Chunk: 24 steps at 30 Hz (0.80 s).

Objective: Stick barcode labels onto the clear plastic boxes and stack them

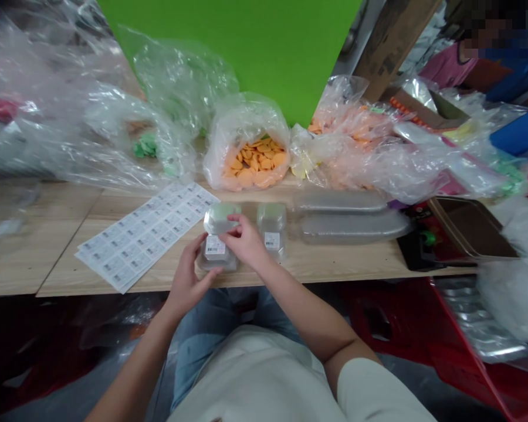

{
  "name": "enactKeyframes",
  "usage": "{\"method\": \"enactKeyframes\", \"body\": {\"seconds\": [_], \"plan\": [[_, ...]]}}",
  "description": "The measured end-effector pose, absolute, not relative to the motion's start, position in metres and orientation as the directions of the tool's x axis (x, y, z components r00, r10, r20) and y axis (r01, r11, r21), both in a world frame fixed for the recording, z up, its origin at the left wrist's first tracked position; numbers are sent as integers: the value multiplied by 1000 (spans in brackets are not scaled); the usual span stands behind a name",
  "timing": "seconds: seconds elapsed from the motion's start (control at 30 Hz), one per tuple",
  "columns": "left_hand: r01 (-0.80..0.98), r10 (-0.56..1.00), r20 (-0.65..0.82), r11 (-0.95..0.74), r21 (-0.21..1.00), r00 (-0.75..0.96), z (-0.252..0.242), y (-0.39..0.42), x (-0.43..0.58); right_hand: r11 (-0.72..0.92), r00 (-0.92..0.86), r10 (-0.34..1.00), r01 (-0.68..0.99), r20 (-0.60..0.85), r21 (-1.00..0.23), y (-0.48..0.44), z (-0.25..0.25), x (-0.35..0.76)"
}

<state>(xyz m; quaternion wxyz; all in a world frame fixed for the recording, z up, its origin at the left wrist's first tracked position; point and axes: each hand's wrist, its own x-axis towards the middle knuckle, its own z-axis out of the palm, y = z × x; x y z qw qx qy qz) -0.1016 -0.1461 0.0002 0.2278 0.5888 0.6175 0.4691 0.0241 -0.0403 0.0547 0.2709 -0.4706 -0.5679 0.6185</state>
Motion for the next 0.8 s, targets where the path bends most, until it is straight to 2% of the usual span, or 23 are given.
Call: {"method": "enactKeyframes", "body": {"seconds": [0.2,0.37,0.5,0.6,0.63,0.7,0.77,0.8], "plan": [[339,920,209,-90,937,-331,10,-142,-98,-40,-390,903,342,-181,-939,-40,52,21],[419,887,190,4,908,-421,15,-134,-94,98,-383,920,426,-81,-899,-46,44,19],[465,884,199,24,885,-423,15,-130,-93,344,-372,917,560,142,-753,-54,41,26],[449,892,182,25,893,-413,14,-130,-94,426,-291,905,649,311,-630,-58,41,37],[436,900,171,23,900,-401,14,-130,-95,481,-338,877,644,343,-596,-60,41,40],[415,906,168,9,910,-389,17,-130,-99,642,-541,763,565,355,-518,-62,40,42],[423,861,206,11,906,-464,25,-134,-107,749,-697,637,462,328,-475,-62,39,41],[425,819,216,38,904,-532,31,-136,-111,760,-716,616,430,328,-487,-62,40,40]]}}
